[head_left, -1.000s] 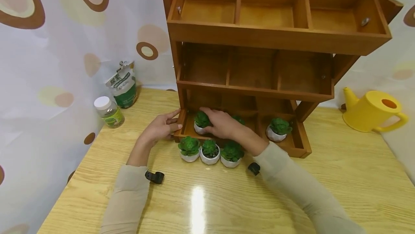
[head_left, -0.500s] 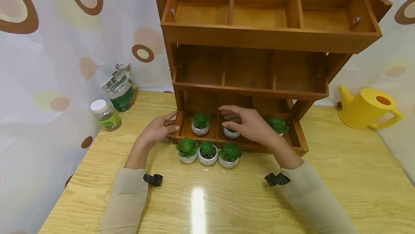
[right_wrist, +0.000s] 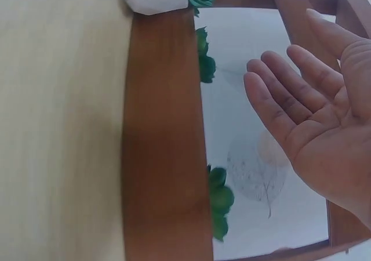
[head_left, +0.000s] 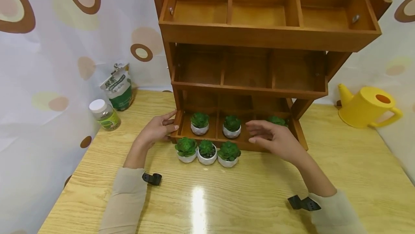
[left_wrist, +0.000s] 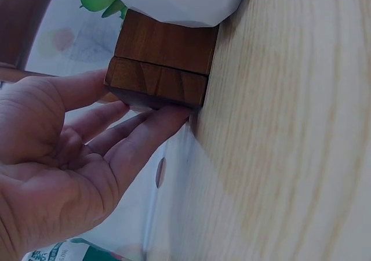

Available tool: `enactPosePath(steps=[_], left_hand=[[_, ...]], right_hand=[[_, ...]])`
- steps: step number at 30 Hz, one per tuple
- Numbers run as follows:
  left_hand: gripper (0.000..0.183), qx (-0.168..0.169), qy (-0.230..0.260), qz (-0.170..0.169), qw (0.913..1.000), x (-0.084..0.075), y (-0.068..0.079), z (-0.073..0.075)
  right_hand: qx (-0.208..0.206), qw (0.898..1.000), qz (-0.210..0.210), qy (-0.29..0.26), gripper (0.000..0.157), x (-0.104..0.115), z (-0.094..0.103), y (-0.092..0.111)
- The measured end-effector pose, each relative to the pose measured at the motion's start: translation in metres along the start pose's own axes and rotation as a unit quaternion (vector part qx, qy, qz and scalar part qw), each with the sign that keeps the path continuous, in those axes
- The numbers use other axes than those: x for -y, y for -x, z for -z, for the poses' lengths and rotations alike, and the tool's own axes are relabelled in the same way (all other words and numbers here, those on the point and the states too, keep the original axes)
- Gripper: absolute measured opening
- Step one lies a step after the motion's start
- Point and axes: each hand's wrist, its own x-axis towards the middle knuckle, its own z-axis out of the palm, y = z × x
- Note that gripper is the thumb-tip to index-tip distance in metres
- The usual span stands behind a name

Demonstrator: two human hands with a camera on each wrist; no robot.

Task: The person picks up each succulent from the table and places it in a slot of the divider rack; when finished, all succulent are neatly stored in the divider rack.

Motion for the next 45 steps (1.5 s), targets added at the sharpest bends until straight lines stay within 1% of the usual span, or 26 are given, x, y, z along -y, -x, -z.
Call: enactPosePath(steps=[3,6,12,17,23,26,30,36,40,45], left_hand=[[0.067,-0.002,-0.001,0.003,1.0000,0.000,0.000,0.001],[0.067,-0.003,0.000,0.006,1.0000,0.001,0.001,0.002],[0.068,0.008,0.009,-0.001,0.9999,0.001,0.000,0.002],[0.068,0.013,0.008,-0.007,0.9999,-0.001,0.001,0.001],[0.068,0.003,-0.002,0.000,1.0000,-0.003,0.002,0.003],[0.068,0.008,-0.001,0.003,1.0000,-0.003,0.002,0.003],[0.069,0.017,0.009,0.003,0.9998,-0.002,0.000,0.001],[0.069,0.013,0.004,-0.001,0.9999,-0.004,0.001,0.001],[0.068,0.013,0.003,-0.006,0.9999,-0.003,0.001,0.001],[0.067,0.011,-0.001,-0.011,0.9999,-0.003,0.002,0.001]], right_hand=[[0.001,1.000,-0.003,-0.003,0.043,-0.005,0.000,0.010],[0.006,1.000,-0.011,-0.018,0.042,-0.010,-0.002,0.018],[0.033,0.997,-0.029,-0.059,0.044,-0.019,-0.009,0.027],[0.051,0.996,-0.021,-0.072,0.045,-0.022,-0.013,0.028],[0.071,0.993,-0.020,-0.089,0.049,-0.026,-0.020,0.023],[0.083,0.992,-0.018,-0.092,0.052,-0.028,-0.024,0.022],[0.097,0.992,-0.019,-0.073,0.056,-0.028,-0.032,0.020],[0.110,0.992,-0.036,-0.046,0.060,-0.025,-0.039,0.015],[0.116,0.992,-0.033,-0.031,0.062,-0.022,-0.043,0.010],[0.119,0.992,-0.030,0.001,0.064,-0.017,-0.048,0.003]])
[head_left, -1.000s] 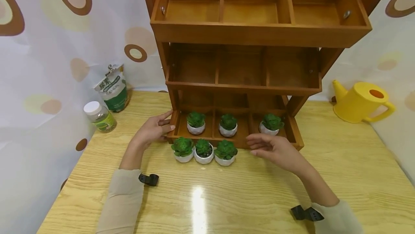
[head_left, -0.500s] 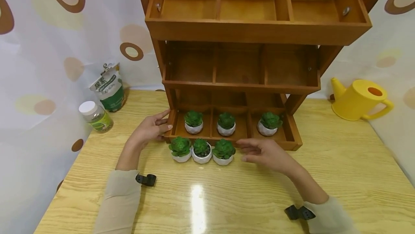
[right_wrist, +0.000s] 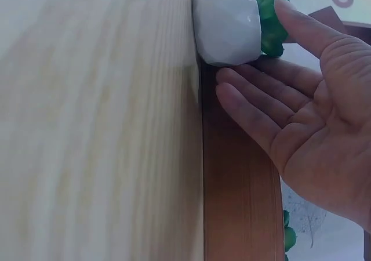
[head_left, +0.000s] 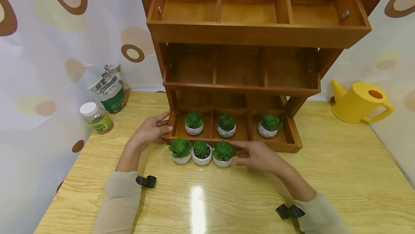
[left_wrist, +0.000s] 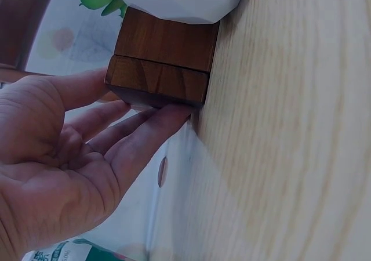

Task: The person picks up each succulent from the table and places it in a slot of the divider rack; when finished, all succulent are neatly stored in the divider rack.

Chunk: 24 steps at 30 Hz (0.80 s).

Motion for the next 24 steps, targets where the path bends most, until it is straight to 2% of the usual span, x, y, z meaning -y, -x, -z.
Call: enactPosePath(steps=[6,17,24], left_hand=[[0.067,0.001,0.003,-0.003,1.0000,-0.0009,0.0000,-0.0005],[0.068,0.002,0.005,0.001,1.0000,0.0008,-0.0010,-0.0005],[0.068,0.005,0.010,0.004,0.9999,-0.0003,-0.0005,-0.0012]], right_hand=[[0.002,1.000,-0.002,0.013,0.066,0.0023,-0.0016,-0.0025],[0.044,0.999,0.011,0.017,0.072,0.0024,-0.0041,-0.0057],[0.025,0.999,0.021,0.040,0.074,0.0064,-0.0070,-0.0088]])
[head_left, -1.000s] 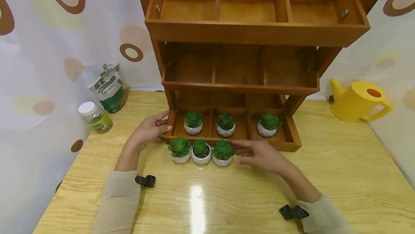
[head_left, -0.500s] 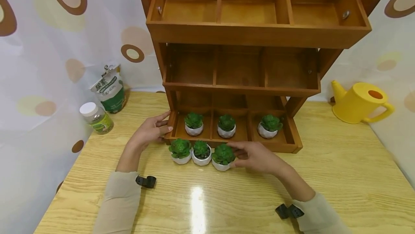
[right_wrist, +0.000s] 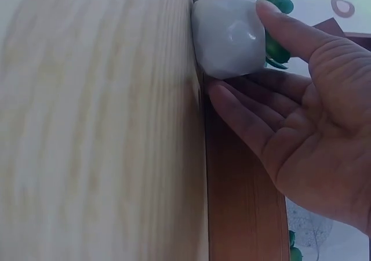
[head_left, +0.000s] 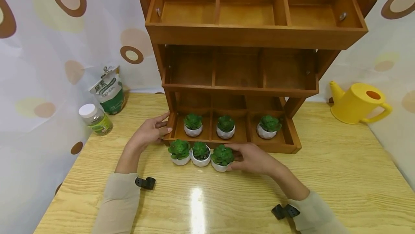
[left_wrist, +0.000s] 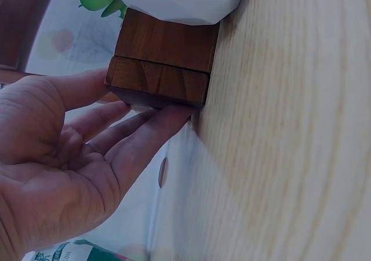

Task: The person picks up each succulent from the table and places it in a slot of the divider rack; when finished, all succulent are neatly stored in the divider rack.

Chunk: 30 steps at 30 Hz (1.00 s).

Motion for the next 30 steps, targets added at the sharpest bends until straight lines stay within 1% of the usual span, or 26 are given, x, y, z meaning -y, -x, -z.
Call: enactPosePath(steps=[6,12,19,25,30], left_hand=[[0.069,-0.006,-0.011,0.000,0.9999,0.0001,-0.0005,-0.0004],[0.068,0.000,-0.004,-0.004,1.0000,0.0003,-0.0001,-0.0006],[0.068,-0.003,-0.008,-0.003,1.0000,0.0012,0.0012,0.0006],[0.069,0.000,-0.005,0.000,1.0000,0.0015,0.0004,0.0002],[0.068,0.000,-0.003,-0.001,1.0000,0.0016,-0.0004,-0.0001]], right_hand=[[-0.017,1.000,0.001,0.015,0.073,0.0002,-0.0028,-0.0022],[-0.032,0.999,-0.001,0.040,0.072,0.0001,-0.0051,-0.0028],[-0.018,0.999,-0.002,0.043,0.072,0.0017,-0.0065,-0.0032],[-0.023,0.999,0.002,0.049,0.070,0.0017,-0.0068,-0.0019],[-0.025,0.998,0.015,0.047,0.070,0.0010,-0.0066,-0.0003]])
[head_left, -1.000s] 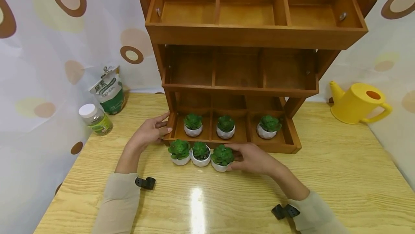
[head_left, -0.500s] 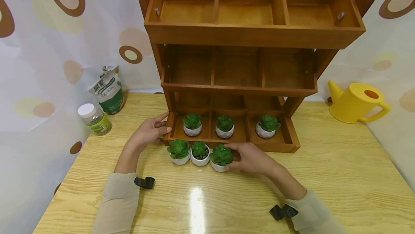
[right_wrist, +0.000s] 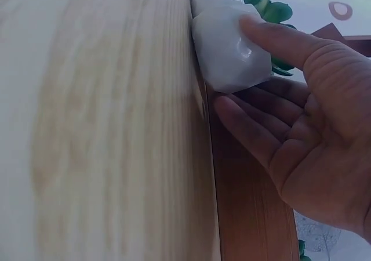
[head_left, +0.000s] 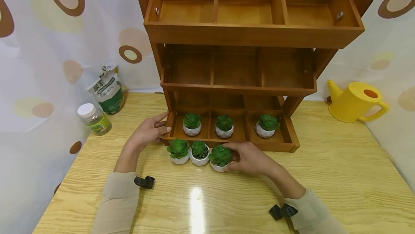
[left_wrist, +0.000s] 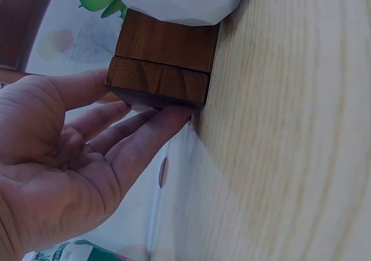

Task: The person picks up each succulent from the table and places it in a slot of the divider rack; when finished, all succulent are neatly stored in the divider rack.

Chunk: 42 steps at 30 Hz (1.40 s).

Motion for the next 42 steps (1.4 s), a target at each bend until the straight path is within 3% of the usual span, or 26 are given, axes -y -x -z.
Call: enactPosePath(steps=[10,20,27,38,42], left_hand=[[0.069,0.001,-0.005,0.002,1.0000,0.000,0.001,0.000],[0.068,0.003,-0.010,0.005,0.9999,-0.001,-0.002,-0.003],[0.068,0.003,-0.008,0.006,0.9999,-0.001,-0.004,-0.003],[0.069,0.001,-0.002,0.007,1.0000,-0.002,0.000,-0.002],[0.069,-0.002,-0.003,0.009,0.9999,-0.002,0.001,-0.001]], right_hand=[[-0.012,0.999,-0.012,-0.030,0.073,0.003,0.008,0.005],[-0.046,0.997,-0.021,-0.062,0.069,0.002,0.033,0.019],[-0.095,0.994,-0.022,-0.047,0.071,0.007,0.068,0.029],[-0.140,0.990,-0.023,-0.016,0.062,0.025,0.137,0.045],[-0.174,0.984,-0.022,-0.015,0.059,0.030,0.160,0.048]])
